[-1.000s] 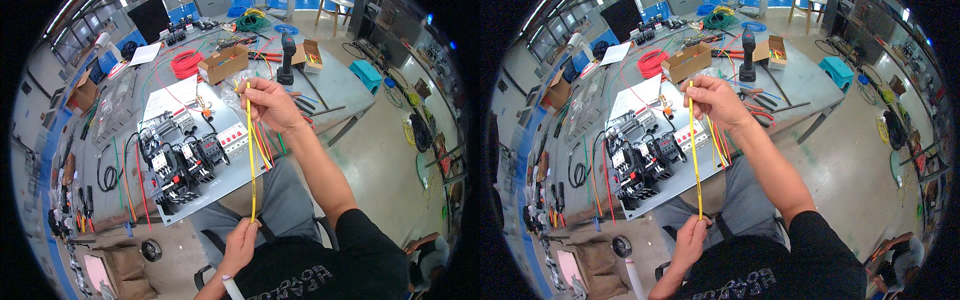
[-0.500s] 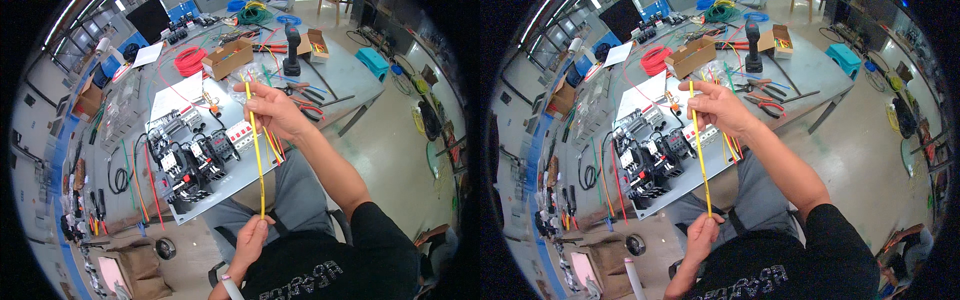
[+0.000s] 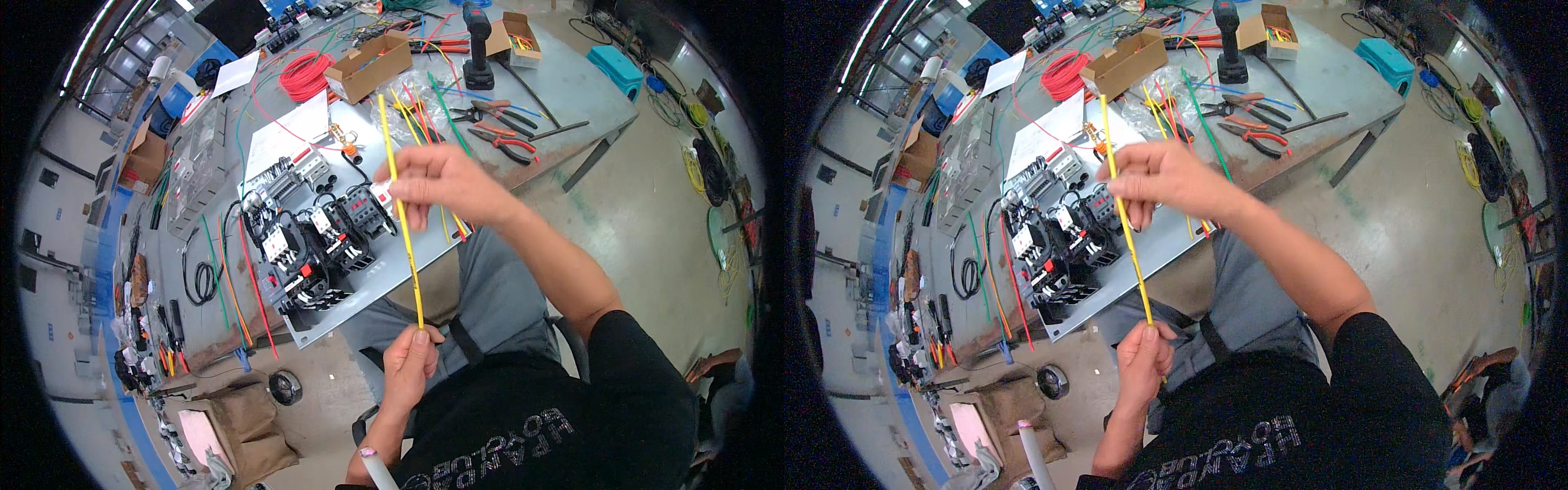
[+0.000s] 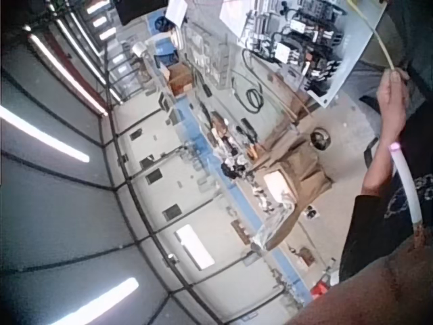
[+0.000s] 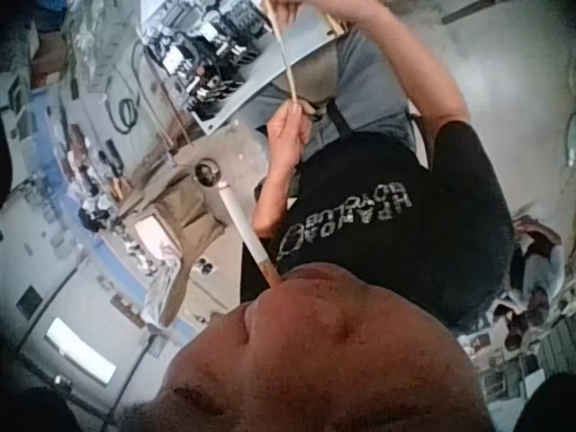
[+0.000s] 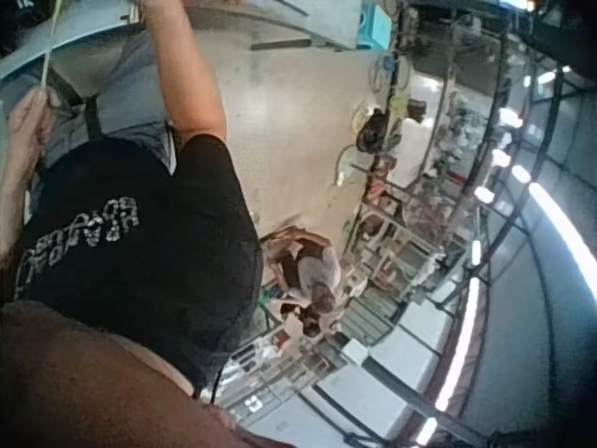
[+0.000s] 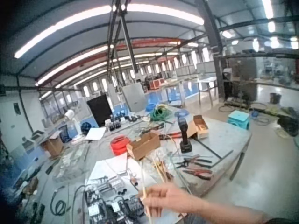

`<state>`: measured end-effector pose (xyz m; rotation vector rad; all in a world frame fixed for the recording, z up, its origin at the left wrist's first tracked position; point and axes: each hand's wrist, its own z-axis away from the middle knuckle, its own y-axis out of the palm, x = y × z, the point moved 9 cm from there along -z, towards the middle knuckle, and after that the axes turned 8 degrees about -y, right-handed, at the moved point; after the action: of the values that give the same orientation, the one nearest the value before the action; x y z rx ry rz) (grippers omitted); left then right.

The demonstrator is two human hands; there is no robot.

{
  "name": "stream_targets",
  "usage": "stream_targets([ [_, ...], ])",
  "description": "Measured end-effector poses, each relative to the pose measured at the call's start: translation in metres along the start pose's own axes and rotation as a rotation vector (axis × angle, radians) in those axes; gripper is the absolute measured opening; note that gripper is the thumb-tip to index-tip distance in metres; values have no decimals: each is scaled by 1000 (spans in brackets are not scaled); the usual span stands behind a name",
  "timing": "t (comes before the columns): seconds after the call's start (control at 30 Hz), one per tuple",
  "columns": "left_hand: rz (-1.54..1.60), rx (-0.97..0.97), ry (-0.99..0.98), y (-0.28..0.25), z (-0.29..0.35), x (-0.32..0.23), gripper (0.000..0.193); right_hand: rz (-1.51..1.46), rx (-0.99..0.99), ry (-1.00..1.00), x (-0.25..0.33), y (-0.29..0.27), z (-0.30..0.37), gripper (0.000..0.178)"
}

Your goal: The person strips insulation from multiple colored wires using a wire stripper and arranges them on a DIN rail-mounted electrical panel. They handle green, red, yellow, and blue wires, cutting and preparing each for connection.

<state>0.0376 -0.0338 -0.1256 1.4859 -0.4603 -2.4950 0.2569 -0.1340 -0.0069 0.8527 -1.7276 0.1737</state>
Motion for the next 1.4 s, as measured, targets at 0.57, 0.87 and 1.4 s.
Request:
stream_targets([
  [0.57, -8, -97, -67, -10, -11, -3, 33, 145, 121, 29, -13, 26, 29, 18],
  [0.87, -87, -138, 6, -9, -9, -15, 33, 89, 171, 102, -30, 47, 54, 29],
  [1.4, -117, -115, -51, 1, 5, 0, 34, 178, -121, -30, 7, -15, 15, 26],
])
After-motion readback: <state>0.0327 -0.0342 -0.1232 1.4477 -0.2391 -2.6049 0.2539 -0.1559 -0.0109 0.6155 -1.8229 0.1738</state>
